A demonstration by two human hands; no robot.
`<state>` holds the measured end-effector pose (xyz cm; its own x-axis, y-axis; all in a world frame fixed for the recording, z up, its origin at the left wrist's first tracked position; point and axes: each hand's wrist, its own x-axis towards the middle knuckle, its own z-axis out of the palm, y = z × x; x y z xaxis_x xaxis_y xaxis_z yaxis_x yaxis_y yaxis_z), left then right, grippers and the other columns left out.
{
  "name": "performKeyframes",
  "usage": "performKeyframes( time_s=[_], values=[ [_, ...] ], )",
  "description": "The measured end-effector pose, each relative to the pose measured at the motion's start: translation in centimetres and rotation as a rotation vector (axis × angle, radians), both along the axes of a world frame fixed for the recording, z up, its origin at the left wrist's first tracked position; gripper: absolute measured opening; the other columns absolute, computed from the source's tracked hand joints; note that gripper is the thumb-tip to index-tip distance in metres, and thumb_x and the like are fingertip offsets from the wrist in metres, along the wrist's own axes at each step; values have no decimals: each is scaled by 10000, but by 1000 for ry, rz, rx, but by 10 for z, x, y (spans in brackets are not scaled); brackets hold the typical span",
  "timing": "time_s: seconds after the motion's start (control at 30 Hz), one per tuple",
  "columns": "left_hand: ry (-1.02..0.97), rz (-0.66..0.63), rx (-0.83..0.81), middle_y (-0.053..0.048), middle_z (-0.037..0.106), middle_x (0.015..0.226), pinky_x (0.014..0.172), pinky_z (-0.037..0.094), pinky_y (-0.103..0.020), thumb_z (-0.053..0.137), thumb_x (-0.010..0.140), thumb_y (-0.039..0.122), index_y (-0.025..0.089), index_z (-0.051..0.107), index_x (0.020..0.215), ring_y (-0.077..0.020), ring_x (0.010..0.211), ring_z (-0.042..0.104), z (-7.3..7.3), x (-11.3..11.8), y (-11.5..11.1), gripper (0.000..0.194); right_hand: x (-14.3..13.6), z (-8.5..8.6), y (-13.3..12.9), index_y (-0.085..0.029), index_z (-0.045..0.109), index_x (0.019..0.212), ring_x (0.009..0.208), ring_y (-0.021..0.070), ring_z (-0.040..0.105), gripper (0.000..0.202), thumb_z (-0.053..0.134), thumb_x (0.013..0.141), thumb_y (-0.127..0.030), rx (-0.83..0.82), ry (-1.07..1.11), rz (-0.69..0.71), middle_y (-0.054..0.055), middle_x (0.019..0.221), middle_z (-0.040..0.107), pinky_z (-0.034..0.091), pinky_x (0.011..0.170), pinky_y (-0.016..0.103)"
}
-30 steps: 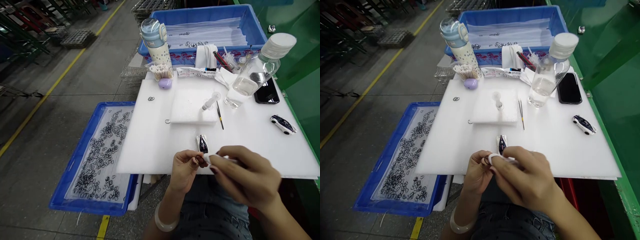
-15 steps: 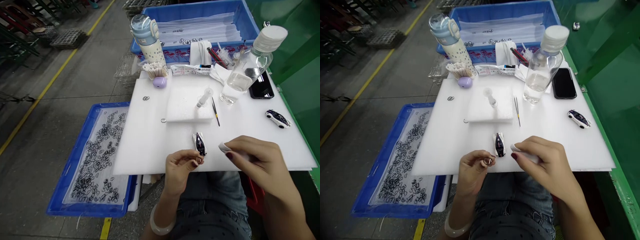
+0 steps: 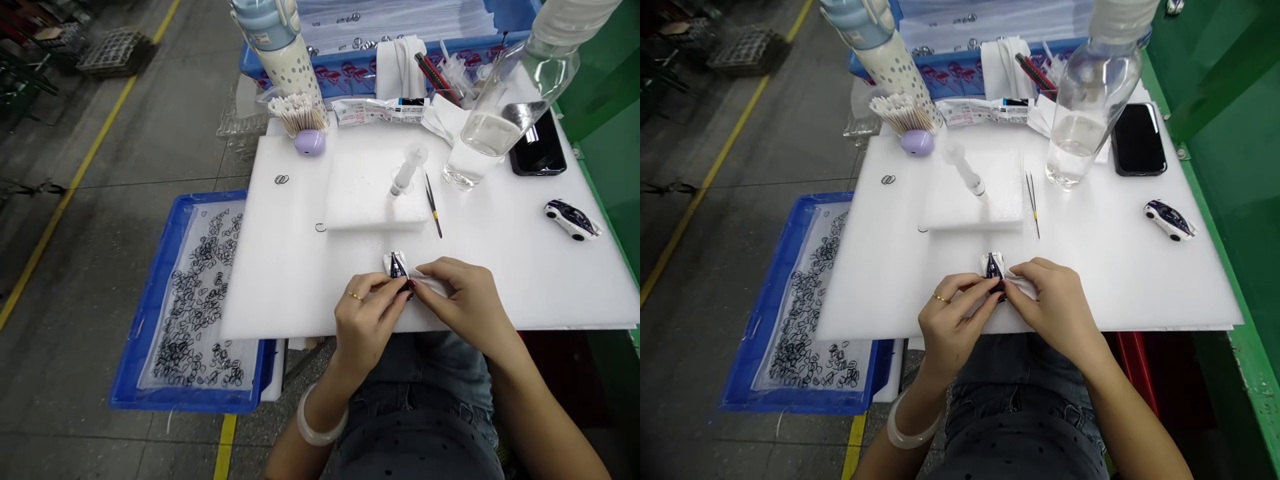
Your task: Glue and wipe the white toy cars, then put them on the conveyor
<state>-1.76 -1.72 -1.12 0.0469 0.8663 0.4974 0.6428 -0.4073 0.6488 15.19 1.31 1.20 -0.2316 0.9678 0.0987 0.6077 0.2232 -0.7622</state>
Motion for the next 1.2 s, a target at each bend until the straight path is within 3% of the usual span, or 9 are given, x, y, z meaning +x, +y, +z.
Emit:
performKeyframes(
  time_s=[0.2,0.43,0.73,1.0,1.1,1.2],
  values=[
    [-11,63,-52,-54,686,951,785,604,-297,744,854,179,157,737,1018,-163,875,679,0,-2,1,166,0,0,1,-185,732,935,683,150,660,122,630,906,-247,13,-64,17,27,809,723,468,587,254],
    [-67,51,-211,-101,691,1256,993,566,-396,740,843,161,182,718,1097,-226,1140,666,4,-7,3,256,-2,-1,3,-193,723,913,648,145,649,101,637,908,-246,21,-81,16,26,801,725,455,575,255],
    [-75,38,-236,-80,718,1224,967,582,-417,739,849,180,202,719,1089,-226,1127,669,5,-9,5,242,-5,-4,-2,-176,703,893,580,114,596,98,635,909,-245,119,-111,-17,19,772,703,407,523,231],
    [-59,28,-244,-76,708,1226,977,570,-410,709,863,162,205,707,1107,-222,1142,652,4,-10,3,248,-12,-10,-2,-160,682,872,584,133,574,203,681,890,-362,155,-191,-76,24,779,695,373,526,255],
    [0,-72,-290,-89,645,1328,1027,537,-421,734,847,183,209,666,1207,-243,1221,603,9,-20,10,368,-7,-7,-2,-174,686,892,604,132,580,166,674,892,-339,113,-92,-33,22,794,699,391,534,254],
    [139,-309,-332,-85,477,1524,1117,453,-485,775,819,209,255,528,1395,-295,1398,441,15,-33,23,629,6,-1,-4,-203,697,928,654,129,603,114,611,936,-278,35,97,-32,6,789,693,429,569,251]
  ],
)
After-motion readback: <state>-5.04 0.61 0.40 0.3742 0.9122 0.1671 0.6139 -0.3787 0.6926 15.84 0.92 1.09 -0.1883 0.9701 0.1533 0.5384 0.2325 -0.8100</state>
